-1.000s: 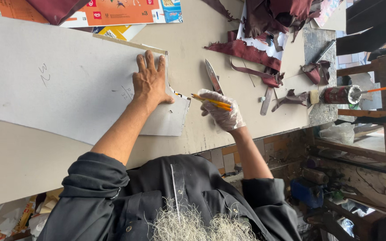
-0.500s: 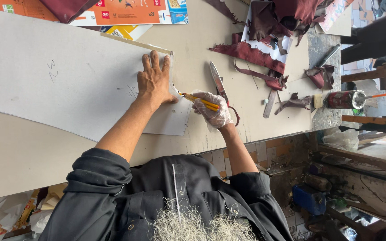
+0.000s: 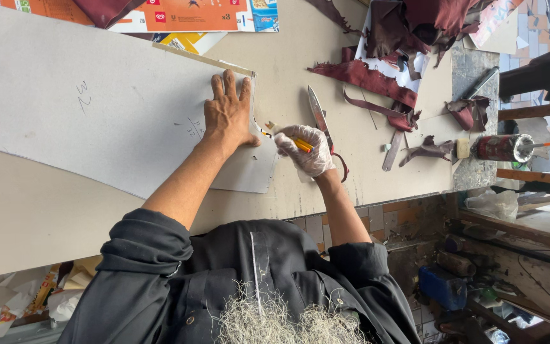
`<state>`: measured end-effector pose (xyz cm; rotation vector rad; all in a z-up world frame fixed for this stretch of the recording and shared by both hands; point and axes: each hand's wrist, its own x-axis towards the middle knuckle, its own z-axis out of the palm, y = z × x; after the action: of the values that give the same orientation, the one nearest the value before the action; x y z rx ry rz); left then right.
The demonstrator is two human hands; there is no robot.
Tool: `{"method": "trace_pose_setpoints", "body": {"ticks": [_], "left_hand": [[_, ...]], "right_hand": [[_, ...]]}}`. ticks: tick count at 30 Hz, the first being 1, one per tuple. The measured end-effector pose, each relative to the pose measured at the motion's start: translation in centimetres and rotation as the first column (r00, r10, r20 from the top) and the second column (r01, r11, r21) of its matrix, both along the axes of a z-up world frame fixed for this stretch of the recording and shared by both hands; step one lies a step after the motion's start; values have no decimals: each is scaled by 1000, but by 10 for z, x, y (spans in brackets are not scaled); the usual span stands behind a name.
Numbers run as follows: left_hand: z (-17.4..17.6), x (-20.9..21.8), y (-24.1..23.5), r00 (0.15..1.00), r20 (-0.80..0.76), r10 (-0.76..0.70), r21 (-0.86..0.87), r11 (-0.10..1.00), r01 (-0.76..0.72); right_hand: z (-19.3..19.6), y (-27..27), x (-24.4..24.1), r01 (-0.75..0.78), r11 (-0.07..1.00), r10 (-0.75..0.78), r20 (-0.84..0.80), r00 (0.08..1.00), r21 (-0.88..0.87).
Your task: The person uses shears to cut a long strip of maroon fabric along a marked line on a worktable. They then handle a paper pattern, mark it with a pencil, and cut a cardboard template with shears. The person folds and stacks the cut fabric pieces on the table.
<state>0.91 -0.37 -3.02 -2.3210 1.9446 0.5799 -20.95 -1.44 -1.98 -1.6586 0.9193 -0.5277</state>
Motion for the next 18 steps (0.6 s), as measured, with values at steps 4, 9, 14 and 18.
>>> {"method": "trace_pose_setpoints", "body": {"ticks": [4, 9, 14, 18], "left_hand": [[-1, 0, -2, 1000, 30, -7, -11, 1000, 7], [0, -1, -1, 999, 37, -10, -9, 1000, 10], [3, 0, -1, 1000, 26, -6, -26, 1000, 7], [3, -1, 0, 1000, 27, -8, -15, 1000, 8]], "right_hand": [[-4, 1, 6, 66, 995, -63, -48, 997, 71], [-4, 0, 8, -14, 1000, 14, 34, 999, 21], [1, -4, 11, -71, 994, 72, 7, 997, -82], [6, -5, 8, -174, 951, 171, -36, 985, -255]]}}
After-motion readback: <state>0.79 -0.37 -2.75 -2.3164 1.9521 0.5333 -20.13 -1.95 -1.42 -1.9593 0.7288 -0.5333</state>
